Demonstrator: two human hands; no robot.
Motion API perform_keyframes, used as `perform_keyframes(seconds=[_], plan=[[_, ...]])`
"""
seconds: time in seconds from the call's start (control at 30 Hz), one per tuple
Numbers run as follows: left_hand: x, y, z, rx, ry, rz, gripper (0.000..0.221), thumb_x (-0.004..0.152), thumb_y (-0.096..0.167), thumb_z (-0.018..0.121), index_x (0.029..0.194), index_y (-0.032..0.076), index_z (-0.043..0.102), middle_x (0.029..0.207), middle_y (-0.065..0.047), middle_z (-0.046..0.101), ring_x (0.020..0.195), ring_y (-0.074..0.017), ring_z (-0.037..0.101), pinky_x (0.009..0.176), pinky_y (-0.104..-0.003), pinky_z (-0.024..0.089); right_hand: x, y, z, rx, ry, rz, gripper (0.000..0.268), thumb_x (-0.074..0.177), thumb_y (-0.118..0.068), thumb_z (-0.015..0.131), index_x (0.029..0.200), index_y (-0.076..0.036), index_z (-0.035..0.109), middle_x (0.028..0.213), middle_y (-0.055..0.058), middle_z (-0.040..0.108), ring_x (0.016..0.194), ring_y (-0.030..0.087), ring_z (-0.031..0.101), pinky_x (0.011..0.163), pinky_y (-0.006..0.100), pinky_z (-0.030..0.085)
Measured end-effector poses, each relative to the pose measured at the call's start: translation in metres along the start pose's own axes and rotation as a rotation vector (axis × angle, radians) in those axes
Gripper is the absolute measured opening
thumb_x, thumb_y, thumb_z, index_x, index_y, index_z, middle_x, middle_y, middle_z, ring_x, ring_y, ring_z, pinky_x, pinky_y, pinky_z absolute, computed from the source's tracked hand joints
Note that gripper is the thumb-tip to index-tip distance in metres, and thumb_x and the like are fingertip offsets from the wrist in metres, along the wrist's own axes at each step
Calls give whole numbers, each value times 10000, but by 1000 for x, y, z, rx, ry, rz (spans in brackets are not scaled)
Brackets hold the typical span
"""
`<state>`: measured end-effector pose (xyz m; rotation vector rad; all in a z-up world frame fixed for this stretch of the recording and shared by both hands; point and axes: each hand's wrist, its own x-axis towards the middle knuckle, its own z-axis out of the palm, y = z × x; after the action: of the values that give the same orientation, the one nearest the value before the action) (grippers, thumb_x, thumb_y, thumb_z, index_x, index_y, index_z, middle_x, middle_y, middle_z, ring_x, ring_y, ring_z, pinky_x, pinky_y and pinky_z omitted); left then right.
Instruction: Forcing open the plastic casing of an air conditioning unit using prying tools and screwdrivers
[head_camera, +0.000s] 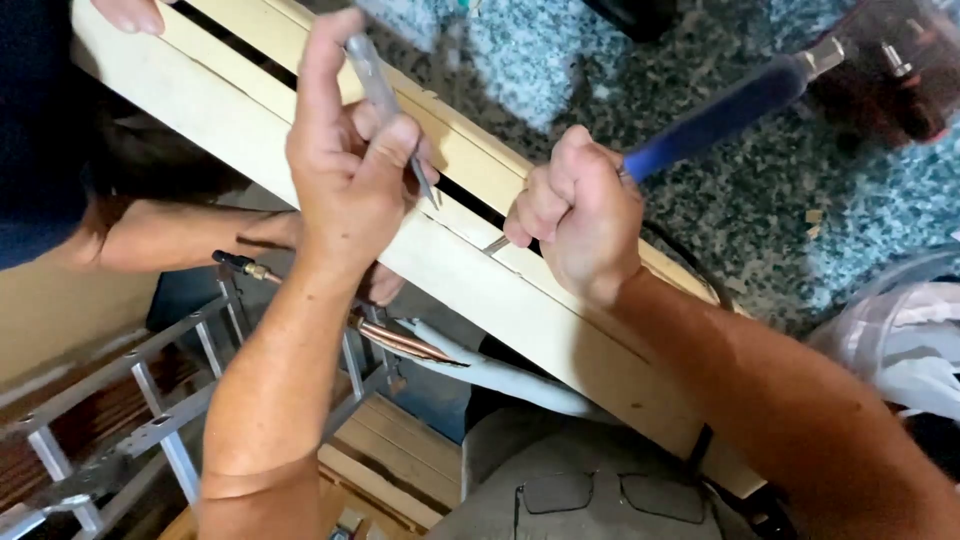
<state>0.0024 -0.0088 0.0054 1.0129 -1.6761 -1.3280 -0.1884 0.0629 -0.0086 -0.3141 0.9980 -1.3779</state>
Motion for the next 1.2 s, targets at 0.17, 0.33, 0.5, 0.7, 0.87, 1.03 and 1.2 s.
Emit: perform_keyframes(seconds=[0.17,0.33,0.5,0.7,0.87,1.03,1.2], plan=[[-2,12,5,48,-48,30,556,1216,207,603,1651,221,258,878,-150,736,688,-190,735,641,-308,664,0,1,0,12,10,6,402,980,-285,358,600,-195,261,479,-1,223,411,158,215,425,356,388],[-9,14,20,171,-64,2,566,1170,311,610,1619,177,292,791,-52,713,660,-117,717,669,-241,627,1,-1,2,26,34,31,420,974,-328,389,602,-191,249,497,-2,208,435,164,217,460,372,393],[-14,12,23,307,-110,37,562,1166,385,598,1611,208,302,759,27,686,646,-69,715,655,-212,632,0,0,1,18,-16,10,459,980,-399,431,601,-190,278,507,-5,226,442,167,244,470,369,419],[-11,9,30,383,-177,-19,548,1174,268,628,1630,253,324,701,64,488,636,-63,463,714,-239,446,1,0,1,37,0,32,472,974,-414,439,596,-192,264,502,0,218,432,167,248,456,363,400],[6,20,29,398,-328,-74,578,1105,198,595,1611,252,323,691,48,472,603,-83,460,678,-245,431,2,1,2,42,-6,26,466,960,-421,461,599,-200,266,511,-10,205,435,159,224,449,360,377],[14,20,30,407,-458,-77,501,1149,229,588,1589,249,348,788,-18,352,710,-185,345,738,-310,333,5,1,4,46,-13,-2,465,972,-396,459,594,-198,274,495,-6,208,419,153,225,421,349,355],[7,13,23,425,-423,-69,656,1101,577,470,1631,237,289,756,7,383,646,-132,379,697,-287,330,8,1,6,13,-26,39,447,978,-362,437,599,-201,264,503,-3,220,407,161,235,416,354,390]])
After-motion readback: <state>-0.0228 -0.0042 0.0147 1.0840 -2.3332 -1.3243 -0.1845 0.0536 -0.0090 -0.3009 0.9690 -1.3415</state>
